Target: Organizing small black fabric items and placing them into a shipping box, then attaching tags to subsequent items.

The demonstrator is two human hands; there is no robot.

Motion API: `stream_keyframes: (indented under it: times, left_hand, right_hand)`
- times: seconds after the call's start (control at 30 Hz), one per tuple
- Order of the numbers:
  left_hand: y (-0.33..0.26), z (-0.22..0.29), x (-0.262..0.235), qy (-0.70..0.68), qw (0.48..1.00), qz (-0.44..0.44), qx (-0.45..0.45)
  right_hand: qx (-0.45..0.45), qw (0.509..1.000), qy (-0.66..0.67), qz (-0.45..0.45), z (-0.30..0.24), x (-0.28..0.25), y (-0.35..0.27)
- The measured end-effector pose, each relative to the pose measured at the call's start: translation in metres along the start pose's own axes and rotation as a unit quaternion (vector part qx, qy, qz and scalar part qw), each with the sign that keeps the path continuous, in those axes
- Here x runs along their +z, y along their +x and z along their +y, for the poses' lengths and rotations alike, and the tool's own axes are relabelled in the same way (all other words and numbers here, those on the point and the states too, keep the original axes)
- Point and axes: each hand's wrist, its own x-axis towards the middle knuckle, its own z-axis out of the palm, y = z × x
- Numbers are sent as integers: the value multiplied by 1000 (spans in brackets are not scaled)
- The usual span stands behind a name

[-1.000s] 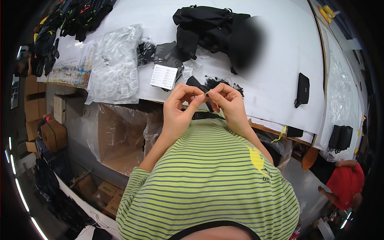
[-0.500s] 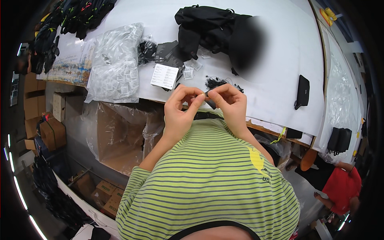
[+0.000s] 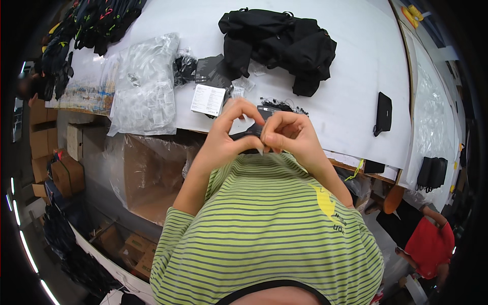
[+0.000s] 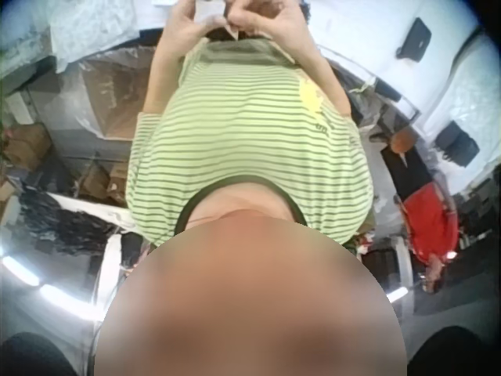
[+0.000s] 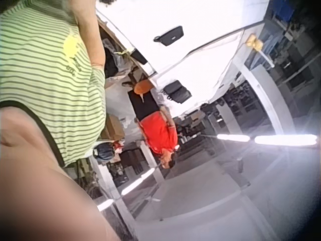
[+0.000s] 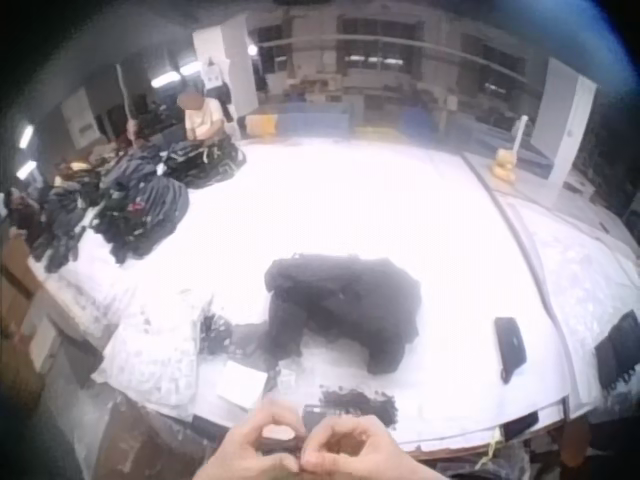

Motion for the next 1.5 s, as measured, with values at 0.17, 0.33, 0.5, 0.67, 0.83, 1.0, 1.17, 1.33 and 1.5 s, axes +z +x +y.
stream_keyframes:
  times: [0.17,0.33,0.5,0.67,0.83,1.0,1.17,1.33,1.5]
  left_hand:
    - [8,5,-16,-185,931,-208,-236]
    - [-8,-12,-21,-204,886,-344,-233]
    - [-13,-16,-18,-240,894,-310,-215]
    - [-14,-19,-43,-118,943,-246,-190]
    - [-17,-30,-82,74,941,-295,-147]
    - [-46,-40,-91,-105,908,-294,-280]
    - [-74,-53,-83,-210,883,-257,-331]
    - [-90,-54,-78,-222,903,-185,-319]
    - [-90,-42,-74,-149,942,-110,-281]
  right_hand:
    - [-27,997,41,-54,-32,3,-2]
    - [-15,996,70,-60,-39,2,-4]
    - [-44,991,116,-57,-26,-6,-3]
    - [-77,992,97,17,-30,-8,-4]
    - [-49,995,88,-4,-25,-1,4]
    - [-62,991,114,-25,-17,-2,12]
    - [-70,994,78,25,-15,-3,10]
    - [-71,994,70,-40,-10,-7,18]
    - [-88,991,93,-44,-10,-5,29]
